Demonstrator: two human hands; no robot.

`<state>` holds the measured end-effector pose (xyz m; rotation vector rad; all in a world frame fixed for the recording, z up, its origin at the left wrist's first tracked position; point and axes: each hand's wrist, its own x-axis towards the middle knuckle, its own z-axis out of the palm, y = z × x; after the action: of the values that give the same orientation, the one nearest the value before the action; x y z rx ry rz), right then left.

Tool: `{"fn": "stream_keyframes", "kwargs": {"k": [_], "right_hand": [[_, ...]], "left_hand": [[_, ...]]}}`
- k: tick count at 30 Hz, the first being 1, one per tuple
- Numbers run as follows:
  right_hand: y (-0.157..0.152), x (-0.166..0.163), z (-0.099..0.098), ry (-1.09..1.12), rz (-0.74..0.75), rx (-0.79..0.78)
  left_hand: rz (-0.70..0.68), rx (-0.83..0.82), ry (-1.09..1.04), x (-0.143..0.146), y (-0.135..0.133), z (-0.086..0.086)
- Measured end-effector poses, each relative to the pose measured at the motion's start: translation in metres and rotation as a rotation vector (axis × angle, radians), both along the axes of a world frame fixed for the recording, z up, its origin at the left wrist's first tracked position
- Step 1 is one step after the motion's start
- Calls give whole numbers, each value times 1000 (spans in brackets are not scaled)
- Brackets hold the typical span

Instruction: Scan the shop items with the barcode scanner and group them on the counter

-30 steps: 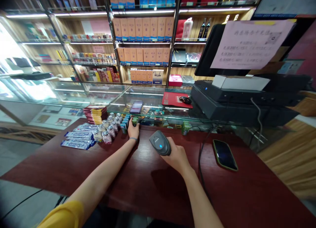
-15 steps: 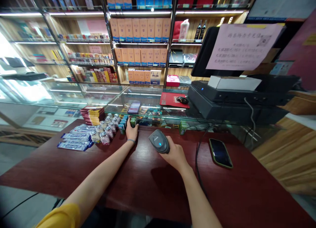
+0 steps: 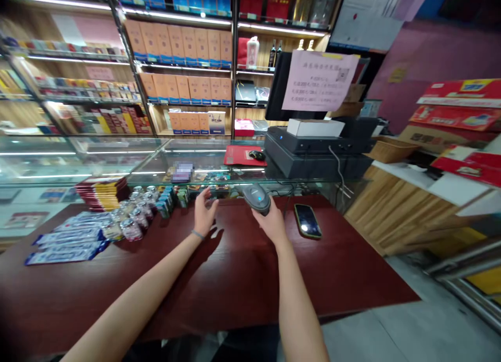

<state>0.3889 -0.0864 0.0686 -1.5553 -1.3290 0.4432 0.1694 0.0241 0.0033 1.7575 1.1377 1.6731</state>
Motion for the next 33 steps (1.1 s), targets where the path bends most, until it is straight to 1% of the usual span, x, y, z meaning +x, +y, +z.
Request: {"fn": "stream_keyframes", "kwargs": {"k": [1, 3, 8, 12, 16, 22, 24, 26, 29, 31, 33], "right_hand": [[-1, 6, 2, 37, -35, 7], [-4, 19, 5, 101, -92, 35], [-8, 48, 3, 178, -200, 95], [-8, 57, -2, 241, -230, 147], [-8, 55, -2, 263, -251, 163], [-8, 52, -1, 263, -230, 164], [-7, 53, -2, 266, -220, 156], [-7, 54, -4, 260, -213, 147], [-7, 52, -4, 219, -202, 109], [-7, 46, -2, 190, -184, 78], [-7, 37, 1, 175, -152, 60]], "left_hand": [[-78, -18, -8, 15, 2, -1], [-192, -53, -6, 44, 5, -4], [-341, -118, 40, 111, 13, -14], [-359, -142, 56, 145, 20, -21], [-336, -136, 81, 161, 25, -26], [-320, -121, 109, 167, 25, -27], [-319, -127, 109, 164, 22, -26], [-323, -142, 64, 156, 18, -24], [-328, -181, -111, 130, 11, -19], [-349, -232, -257, 103, 7, -15], [-393, -316, -361, 69, 3, -10]]}}
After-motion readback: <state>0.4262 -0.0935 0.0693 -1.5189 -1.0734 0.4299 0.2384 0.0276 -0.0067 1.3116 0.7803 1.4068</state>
